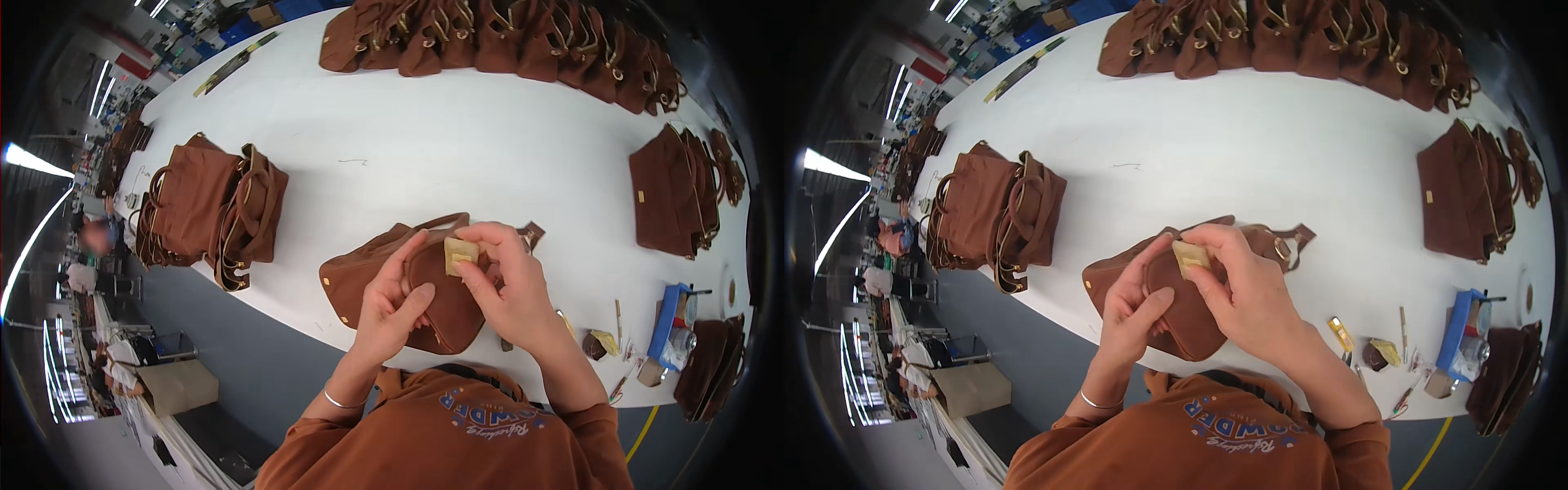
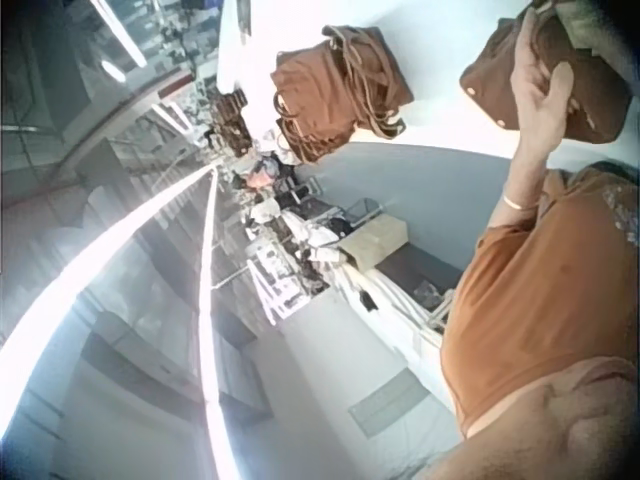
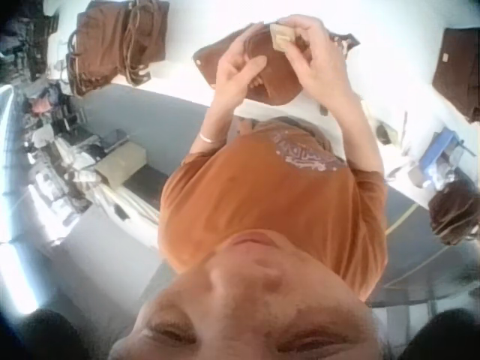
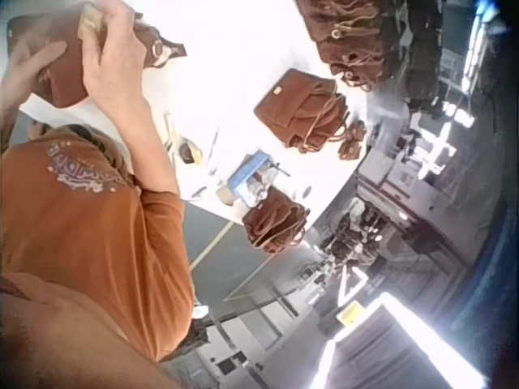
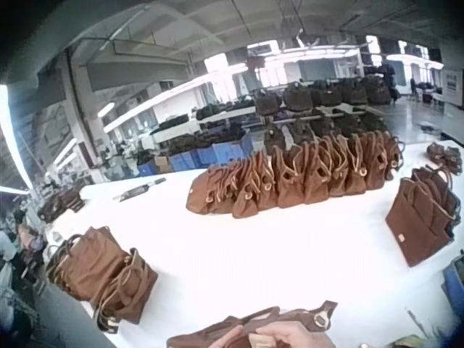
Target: The person rubs the seams and edges of a brown handbag with a small block, then uses a craft knife to trim threads. They repeat this process on multiple handbags, inspecting the zippers and handles between steps.
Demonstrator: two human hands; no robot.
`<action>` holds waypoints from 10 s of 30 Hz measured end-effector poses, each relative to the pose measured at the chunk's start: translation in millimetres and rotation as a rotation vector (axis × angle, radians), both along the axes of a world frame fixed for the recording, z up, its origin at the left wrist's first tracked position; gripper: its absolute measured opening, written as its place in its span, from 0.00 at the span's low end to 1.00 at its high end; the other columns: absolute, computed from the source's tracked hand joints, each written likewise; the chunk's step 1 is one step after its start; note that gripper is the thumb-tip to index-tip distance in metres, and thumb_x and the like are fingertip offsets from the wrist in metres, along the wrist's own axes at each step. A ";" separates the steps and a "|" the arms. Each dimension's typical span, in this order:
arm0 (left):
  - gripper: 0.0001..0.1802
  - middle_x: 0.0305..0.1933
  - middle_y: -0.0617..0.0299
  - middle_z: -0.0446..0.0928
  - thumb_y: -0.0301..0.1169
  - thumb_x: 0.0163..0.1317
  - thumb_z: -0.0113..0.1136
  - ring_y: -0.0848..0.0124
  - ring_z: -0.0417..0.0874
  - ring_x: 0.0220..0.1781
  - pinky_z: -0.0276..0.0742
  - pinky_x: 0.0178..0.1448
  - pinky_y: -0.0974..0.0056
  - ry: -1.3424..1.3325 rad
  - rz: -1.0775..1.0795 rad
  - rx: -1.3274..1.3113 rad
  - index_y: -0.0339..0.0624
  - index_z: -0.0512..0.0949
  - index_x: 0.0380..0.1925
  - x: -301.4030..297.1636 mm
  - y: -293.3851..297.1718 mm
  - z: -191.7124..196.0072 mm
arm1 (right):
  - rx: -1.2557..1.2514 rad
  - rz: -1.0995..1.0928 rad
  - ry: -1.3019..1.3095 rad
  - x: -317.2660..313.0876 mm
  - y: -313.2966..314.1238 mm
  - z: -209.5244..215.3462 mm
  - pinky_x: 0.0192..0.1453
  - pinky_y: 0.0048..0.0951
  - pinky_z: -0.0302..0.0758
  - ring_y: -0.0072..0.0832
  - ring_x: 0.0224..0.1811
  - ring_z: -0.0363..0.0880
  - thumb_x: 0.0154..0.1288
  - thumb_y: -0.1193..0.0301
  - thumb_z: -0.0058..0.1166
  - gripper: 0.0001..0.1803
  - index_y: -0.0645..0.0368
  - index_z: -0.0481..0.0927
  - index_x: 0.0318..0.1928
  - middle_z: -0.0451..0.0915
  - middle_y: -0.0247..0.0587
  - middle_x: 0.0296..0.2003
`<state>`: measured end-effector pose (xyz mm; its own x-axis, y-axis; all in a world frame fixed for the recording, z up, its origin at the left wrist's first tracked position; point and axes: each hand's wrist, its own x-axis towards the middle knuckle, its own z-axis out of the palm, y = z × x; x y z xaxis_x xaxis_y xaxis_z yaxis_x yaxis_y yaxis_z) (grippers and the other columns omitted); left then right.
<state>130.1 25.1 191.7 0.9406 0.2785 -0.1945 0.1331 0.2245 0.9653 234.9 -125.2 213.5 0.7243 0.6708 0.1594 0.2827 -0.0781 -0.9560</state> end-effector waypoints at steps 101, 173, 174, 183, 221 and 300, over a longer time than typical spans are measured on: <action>0.35 0.20 0.47 0.76 0.30 0.75 0.41 0.51 0.78 0.21 0.73 0.31 0.55 -0.046 0.043 0.402 0.47 0.39 0.76 62.8 -40.8 -140.9 | -0.083 -0.438 0.106 14.2 7.4 -162.6 0.24 0.17 0.55 0.10 0.23 0.59 0.68 0.80 0.51 0.04 0.61 0.71 0.38 0.64 0.24 0.23; 0.29 0.20 0.69 0.66 0.37 0.78 0.37 0.82 0.63 0.22 0.65 0.28 0.72 -0.060 0.045 0.328 0.49 0.50 0.76 68.0 -35.4 -125.7 | -0.011 -0.370 0.262 -2.5 -3.8 -110.9 0.27 0.24 0.71 0.18 0.22 0.75 0.67 0.79 0.51 0.10 0.60 0.70 0.48 0.76 0.34 0.22; 0.29 0.20 0.69 0.66 0.36 0.78 0.37 0.82 0.63 0.22 0.63 0.27 0.72 -0.061 0.048 0.297 0.48 0.50 0.76 68.3 -36.4 -125.7 | -0.040 -0.377 0.207 -3.6 -0.7 -111.5 0.27 0.27 0.72 0.24 0.20 0.76 0.67 0.78 0.52 0.10 0.59 0.71 0.47 0.77 0.36 0.22; 0.29 0.22 0.68 0.69 0.36 0.78 0.37 0.83 0.66 0.23 0.68 0.29 0.73 -0.090 0.035 0.305 0.48 0.50 0.76 69.3 -41.2 -121.4 | -0.123 -0.418 -0.060 -0.6 3.0 -107.6 0.29 0.35 0.75 0.36 0.23 0.81 0.64 0.76 0.52 0.10 0.55 0.74 0.46 0.79 0.39 0.23; 0.43 0.21 0.66 0.71 0.26 0.61 0.65 0.77 0.72 0.24 0.71 0.34 0.73 -0.098 0.067 0.828 0.34 0.53 0.72 -9.9 -6.0 -111.5 | -0.096 -0.706 0.463 47.1 -63.9 -180.6 0.22 0.20 0.64 0.13 0.19 0.66 0.71 0.70 0.52 0.08 0.62 0.77 0.43 0.72 0.27 0.21; 0.24 0.48 0.53 0.77 0.25 0.71 0.52 0.77 0.80 0.31 0.79 0.32 0.72 -0.025 0.057 0.230 0.33 0.59 0.64 81.7 -39.4 -86.4 | 0.102 -0.603 0.179 7.7 1.6 -126.9 0.23 0.27 0.68 0.23 0.16 0.70 0.63 0.81 0.53 0.09 0.58 0.72 0.43 0.71 0.35 0.17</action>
<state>211.8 -14.3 105.3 0.9257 0.3659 -0.0963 0.1017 0.0046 0.9948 242.6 -123.6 86.6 0.9913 0.1244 0.0426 0.0528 -0.0794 -0.9954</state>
